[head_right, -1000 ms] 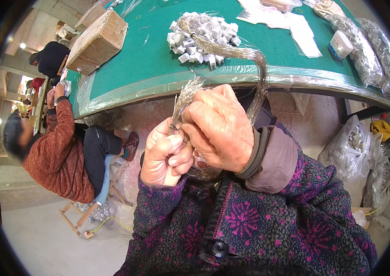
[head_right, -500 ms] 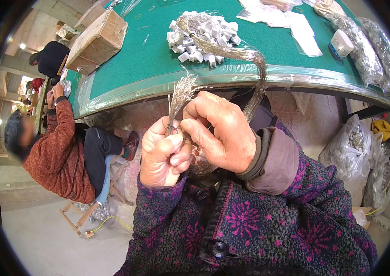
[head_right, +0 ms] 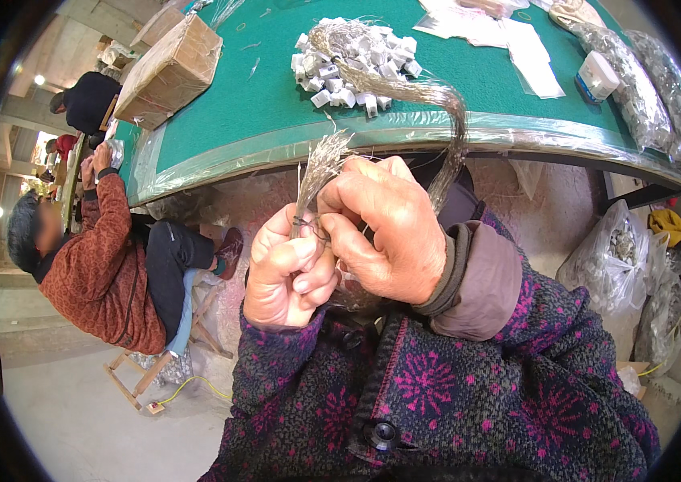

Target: The person gathers and aligns bundles of thin wires, secures them with rubber bands, and places the bundles into plastic bags. The person also handles small white plastic components on the table and organizes the finished wire bundles.

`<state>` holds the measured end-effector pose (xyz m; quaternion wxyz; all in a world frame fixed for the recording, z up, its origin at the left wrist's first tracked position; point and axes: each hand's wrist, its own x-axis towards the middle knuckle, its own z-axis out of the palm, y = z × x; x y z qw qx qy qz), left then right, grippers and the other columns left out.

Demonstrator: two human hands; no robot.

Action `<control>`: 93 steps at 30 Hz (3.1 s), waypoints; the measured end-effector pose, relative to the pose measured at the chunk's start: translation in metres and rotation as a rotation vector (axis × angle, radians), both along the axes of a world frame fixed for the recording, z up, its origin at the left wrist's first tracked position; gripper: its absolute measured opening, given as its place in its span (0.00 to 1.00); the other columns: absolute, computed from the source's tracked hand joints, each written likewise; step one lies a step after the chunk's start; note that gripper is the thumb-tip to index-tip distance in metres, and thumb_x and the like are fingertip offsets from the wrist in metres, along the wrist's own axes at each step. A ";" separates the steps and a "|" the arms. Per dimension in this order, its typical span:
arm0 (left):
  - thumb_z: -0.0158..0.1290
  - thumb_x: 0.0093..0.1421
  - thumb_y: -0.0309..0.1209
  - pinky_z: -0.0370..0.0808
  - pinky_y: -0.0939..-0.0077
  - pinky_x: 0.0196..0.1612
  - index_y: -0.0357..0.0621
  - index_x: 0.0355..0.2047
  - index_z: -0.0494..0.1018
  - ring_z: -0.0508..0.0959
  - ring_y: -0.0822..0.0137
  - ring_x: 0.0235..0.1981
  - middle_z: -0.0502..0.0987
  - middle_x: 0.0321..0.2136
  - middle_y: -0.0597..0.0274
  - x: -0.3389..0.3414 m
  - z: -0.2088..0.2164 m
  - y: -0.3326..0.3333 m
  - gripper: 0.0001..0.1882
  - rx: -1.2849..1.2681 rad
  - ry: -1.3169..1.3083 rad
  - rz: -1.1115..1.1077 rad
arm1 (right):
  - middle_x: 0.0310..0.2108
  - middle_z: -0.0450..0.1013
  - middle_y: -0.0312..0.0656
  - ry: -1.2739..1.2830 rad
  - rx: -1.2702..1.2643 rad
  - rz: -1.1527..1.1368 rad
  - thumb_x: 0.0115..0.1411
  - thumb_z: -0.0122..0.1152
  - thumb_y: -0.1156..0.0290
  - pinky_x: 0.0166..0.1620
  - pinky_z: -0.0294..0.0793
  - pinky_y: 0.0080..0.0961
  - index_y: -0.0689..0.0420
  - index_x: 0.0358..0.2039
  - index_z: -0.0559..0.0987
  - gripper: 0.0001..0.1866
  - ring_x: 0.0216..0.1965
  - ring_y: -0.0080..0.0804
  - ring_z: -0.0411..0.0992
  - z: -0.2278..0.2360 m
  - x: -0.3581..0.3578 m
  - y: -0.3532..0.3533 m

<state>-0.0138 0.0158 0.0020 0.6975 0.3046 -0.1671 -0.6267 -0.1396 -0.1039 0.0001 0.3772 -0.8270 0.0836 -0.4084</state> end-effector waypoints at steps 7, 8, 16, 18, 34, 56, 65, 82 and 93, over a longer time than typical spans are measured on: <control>0.51 0.59 0.21 0.60 0.86 0.13 0.41 0.35 0.65 0.66 0.79 0.16 0.68 0.22 0.65 -0.004 -0.001 -0.002 0.06 0.033 -0.160 0.122 | 0.22 0.65 0.39 0.004 0.154 0.085 0.52 0.59 0.77 0.35 0.59 0.31 0.57 0.29 0.73 0.04 0.26 0.36 0.66 0.000 0.000 -0.001; 0.51 0.58 0.20 0.61 0.86 0.13 0.40 0.35 0.65 0.67 0.78 0.17 0.69 0.22 0.64 -0.004 0.000 -0.004 0.07 0.002 -0.173 0.130 | 0.22 0.65 0.39 -0.015 0.214 0.127 0.52 0.59 0.77 0.35 0.59 0.31 0.56 0.29 0.74 0.04 0.25 0.36 0.66 0.000 0.000 -0.002; 0.52 0.60 0.22 0.60 0.86 0.13 0.41 0.33 0.66 0.67 0.78 0.17 0.68 0.20 0.65 -0.005 0.004 -0.001 0.05 0.059 -0.134 0.135 | 0.23 0.66 0.36 -0.060 -0.145 -0.011 0.47 0.62 0.77 0.35 0.58 0.31 0.56 0.32 0.75 0.09 0.25 0.32 0.67 0.002 -0.003 -0.005; 0.52 0.60 0.22 0.60 0.86 0.13 0.41 0.33 0.67 0.67 0.78 0.17 0.68 0.20 0.65 -0.003 0.005 -0.001 0.04 0.075 -0.112 0.117 | 0.23 0.66 0.34 -0.127 -0.288 -0.027 0.44 0.62 0.79 0.35 0.57 0.31 0.55 0.33 0.76 0.12 0.25 0.30 0.67 0.004 -0.004 -0.009; 0.51 0.60 0.22 0.60 0.87 0.13 0.42 0.36 0.66 0.66 0.78 0.17 0.70 0.23 0.64 -0.002 0.001 -0.003 0.06 0.040 -0.041 0.059 | 0.34 0.76 0.32 -0.107 -0.510 -0.067 0.41 0.63 0.68 0.38 0.61 0.28 0.52 0.32 0.77 0.14 0.33 0.25 0.74 0.002 -0.003 -0.014; 0.53 0.60 0.22 0.61 0.87 0.14 0.38 0.40 0.67 0.67 0.80 0.18 0.71 0.26 0.65 -0.024 0.000 -0.009 0.09 0.005 -0.158 0.286 | 0.28 0.73 0.42 -0.112 0.102 -0.045 0.53 0.62 0.81 0.35 0.70 0.26 0.60 0.38 0.75 0.11 0.31 0.34 0.73 0.000 -0.008 0.007; 0.54 0.59 0.21 0.62 0.87 0.14 0.39 0.41 0.65 0.68 0.80 0.18 0.71 0.28 0.64 -0.026 0.000 -0.009 0.12 0.016 -0.201 0.326 | 0.32 0.69 0.35 -0.142 0.737 0.166 0.64 0.55 0.78 0.37 0.69 0.16 0.64 0.41 0.71 0.06 0.34 0.16 0.66 -0.002 -0.007 0.014; 0.52 0.61 0.22 0.60 0.89 0.16 0.41 0.38 0.68 0.65 0.83 0.17 0.73 0.26 0.66 -0.028 0.001 -0.007 0.06 -0.004 -0.144 0.290 | 0.29 0.68 0.35 -0.085 0.704 0.101 0.65 0.52 0.78 0.32 0.70 0.17 0.64 0.36 0.70 0.03 0.30 0.16 0.67 0.001 -0.009 0.022; 0.52 0.61 0.23 0.59 0.89 0.16 0.41 0.38 0.68 0.64 0.83 0.17 0.74 0.26 0.63 -0.027 0.000 -0.009 0.06 -0.047 -0.149 0.284 | 0.27 0.66 0.34 -0.060 0.735 0.153 0.64 0.53 0.77 0.32 0.68 0.17 0.63 0.35 0.69 0.04 0.30 0.15 0.64 0.002 -0.011 0.020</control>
